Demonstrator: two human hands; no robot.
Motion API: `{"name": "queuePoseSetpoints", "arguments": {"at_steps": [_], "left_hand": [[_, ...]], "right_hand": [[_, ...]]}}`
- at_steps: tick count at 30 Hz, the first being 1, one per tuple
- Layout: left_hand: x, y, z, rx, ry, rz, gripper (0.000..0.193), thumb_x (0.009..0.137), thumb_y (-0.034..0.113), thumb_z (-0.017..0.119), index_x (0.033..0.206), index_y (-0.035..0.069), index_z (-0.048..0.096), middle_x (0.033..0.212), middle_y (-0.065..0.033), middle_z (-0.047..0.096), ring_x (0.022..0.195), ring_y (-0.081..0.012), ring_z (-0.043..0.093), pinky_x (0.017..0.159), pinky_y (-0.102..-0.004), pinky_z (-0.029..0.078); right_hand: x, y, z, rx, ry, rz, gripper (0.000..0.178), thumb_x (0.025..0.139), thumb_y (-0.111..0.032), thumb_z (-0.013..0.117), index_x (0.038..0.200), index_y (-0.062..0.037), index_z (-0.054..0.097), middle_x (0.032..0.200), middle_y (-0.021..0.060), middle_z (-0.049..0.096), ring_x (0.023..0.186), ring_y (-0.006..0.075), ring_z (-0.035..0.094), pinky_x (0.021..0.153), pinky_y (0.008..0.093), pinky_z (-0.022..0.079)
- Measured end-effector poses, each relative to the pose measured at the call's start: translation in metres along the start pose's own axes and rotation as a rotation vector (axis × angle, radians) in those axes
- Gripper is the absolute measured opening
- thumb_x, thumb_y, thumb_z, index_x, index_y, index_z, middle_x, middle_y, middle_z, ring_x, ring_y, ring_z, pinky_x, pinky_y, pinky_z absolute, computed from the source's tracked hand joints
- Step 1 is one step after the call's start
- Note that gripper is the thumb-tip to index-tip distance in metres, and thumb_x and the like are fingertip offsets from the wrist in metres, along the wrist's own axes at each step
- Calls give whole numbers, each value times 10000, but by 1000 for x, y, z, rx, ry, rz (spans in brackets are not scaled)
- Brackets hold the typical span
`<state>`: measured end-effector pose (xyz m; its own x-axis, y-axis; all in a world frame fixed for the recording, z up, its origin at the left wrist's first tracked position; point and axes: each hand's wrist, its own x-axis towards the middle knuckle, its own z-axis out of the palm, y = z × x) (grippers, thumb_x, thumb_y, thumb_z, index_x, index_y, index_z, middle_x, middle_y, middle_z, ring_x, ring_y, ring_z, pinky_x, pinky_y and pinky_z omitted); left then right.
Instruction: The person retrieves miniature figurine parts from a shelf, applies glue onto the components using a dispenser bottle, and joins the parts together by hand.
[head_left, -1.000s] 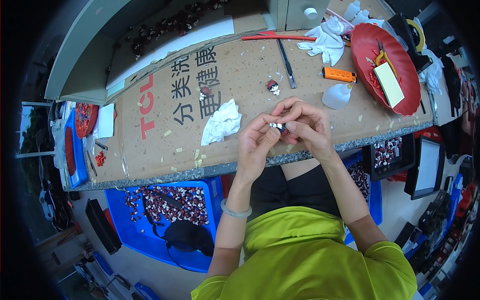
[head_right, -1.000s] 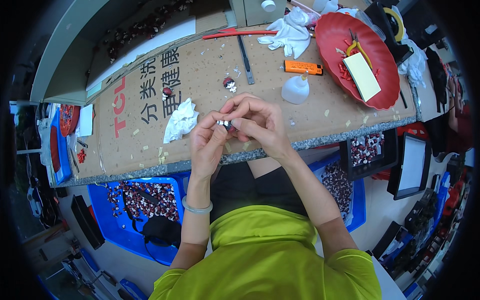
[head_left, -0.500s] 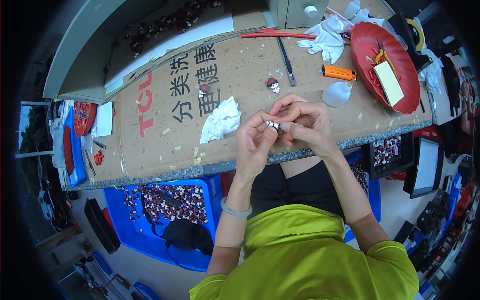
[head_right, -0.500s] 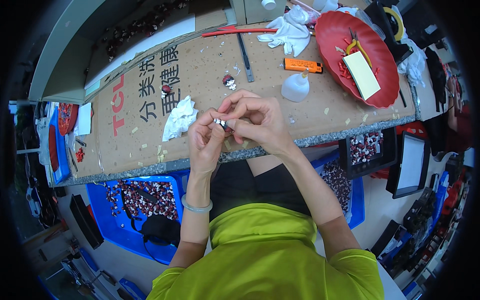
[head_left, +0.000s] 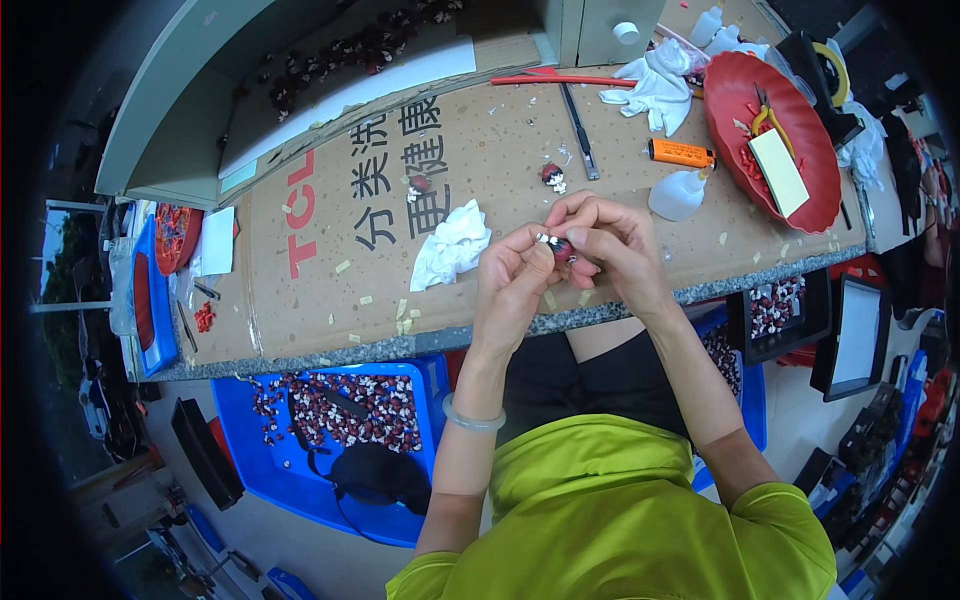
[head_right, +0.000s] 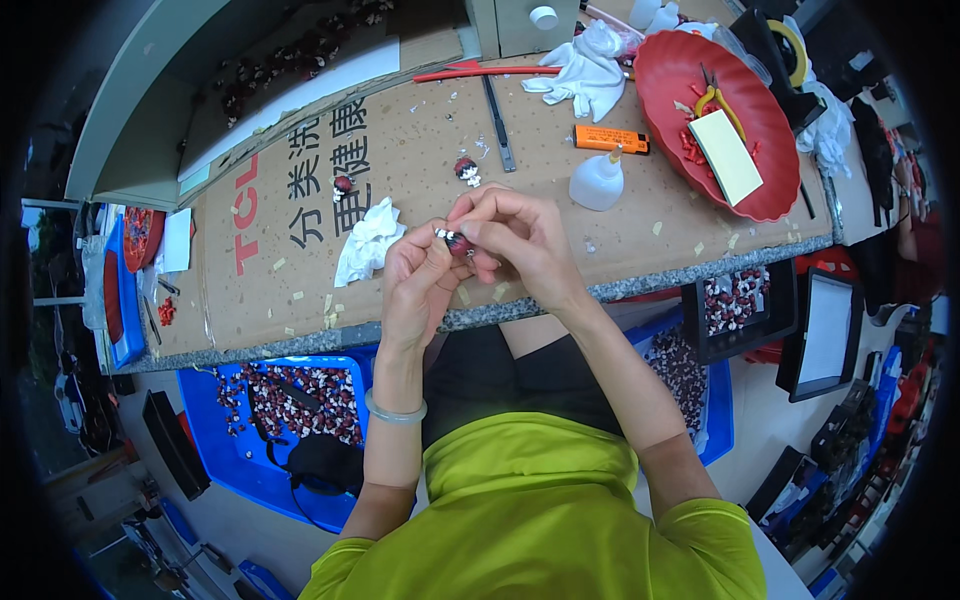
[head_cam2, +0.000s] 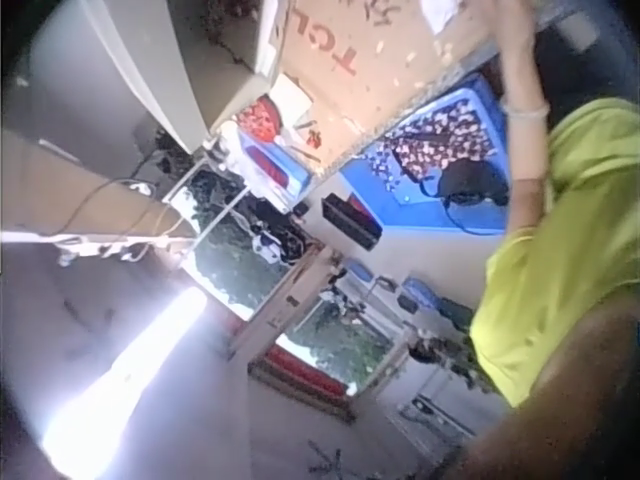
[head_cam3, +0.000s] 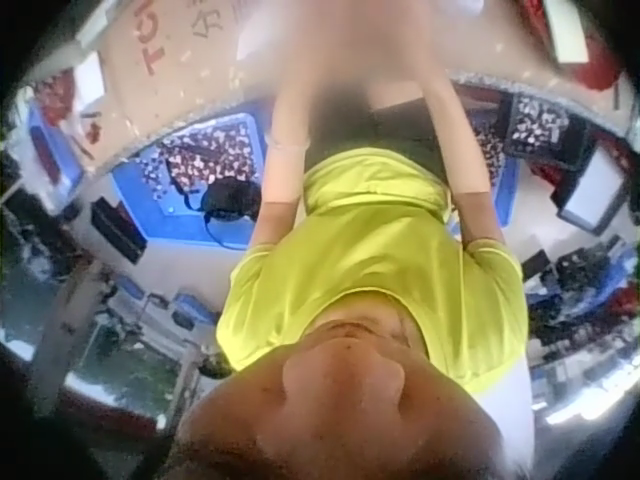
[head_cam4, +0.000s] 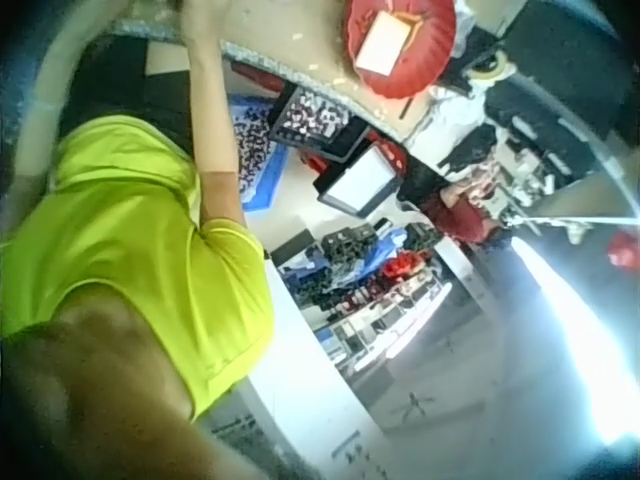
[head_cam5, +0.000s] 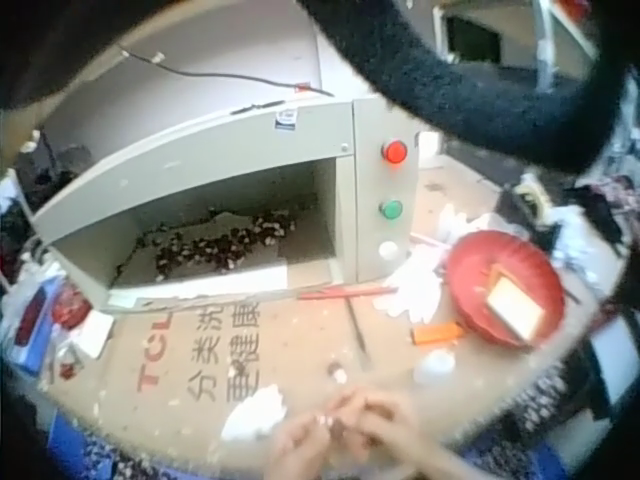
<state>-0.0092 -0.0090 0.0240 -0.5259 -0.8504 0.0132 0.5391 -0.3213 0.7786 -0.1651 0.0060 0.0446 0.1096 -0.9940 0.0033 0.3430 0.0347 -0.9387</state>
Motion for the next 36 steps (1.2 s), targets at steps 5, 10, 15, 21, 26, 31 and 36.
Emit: {"name": "queuePoseSetpoints", "arguments": {"at_steps": [5,10,15,21,26,31,36], "left_hand": [[2,3,1,8,25,-34,332,993,253,480,1055,-62,566,897,-171,658,786,-220,654,768,-335,530],[2,3,-4,9,16,-52,389,995,315,464,1053,-51,580,900,-195,662,787,-235,652,771,-350,528],[2,4,-3,-9,-10,-69,405,1001,327,445,1050,-52,581,904,-206,664,792,-240,656,774,-354,532],[4,4,-1,22,-3,-76,401,1005,316,447,1057,-60,576,914,-178,657,807,-233,660,761,-350,543],[3,-1,-1,43,40,-43,377,1003,293,461,1100,-54,572,968,-137,642,795,-198,644,753,-331,538],[0,-10,6,73,193,66,287,976,185,535,1124,-59,560,951,-93,645,805,-135,633,781,-272,525],[-5,-11,3,65,222,194,293,898,16,617,1173,-58,548,1106,-102,612,995,-137,595,885,-256,481]], "right_hand": [[1,7,2,67,25,-48,194,921,-84,502,977,57,622,912,74,582,600,48,486,536,199,395],[1,5,1,32,17,-5,263,955,-127,461,1059,43,632,899,53,577,633,53,494,577,187,394],[3,9,0,-67,24,-80,319,976,-173,464,1136,42,638,947,55,571,784,84,525,691,207,430],[0,6,-6,-49,-76,7,267,961,-149,527,1120,28,650,1106,70,524,895,107,539,789,226,435],[-1,11,-6,93,-68,-137,142,884,7,606,1016,30,651,1165,95,504,892,106,559,744,232,478],[-8,17,-3,-58,11,-284,131,874,30,609,994,30,662,1150,106,503,960,133,559,793,248,477],[-14,20,0,-277,111,-375,82,833,53,642,902,23,674,1129,113,519,992,154,542,866,272,443]]}}
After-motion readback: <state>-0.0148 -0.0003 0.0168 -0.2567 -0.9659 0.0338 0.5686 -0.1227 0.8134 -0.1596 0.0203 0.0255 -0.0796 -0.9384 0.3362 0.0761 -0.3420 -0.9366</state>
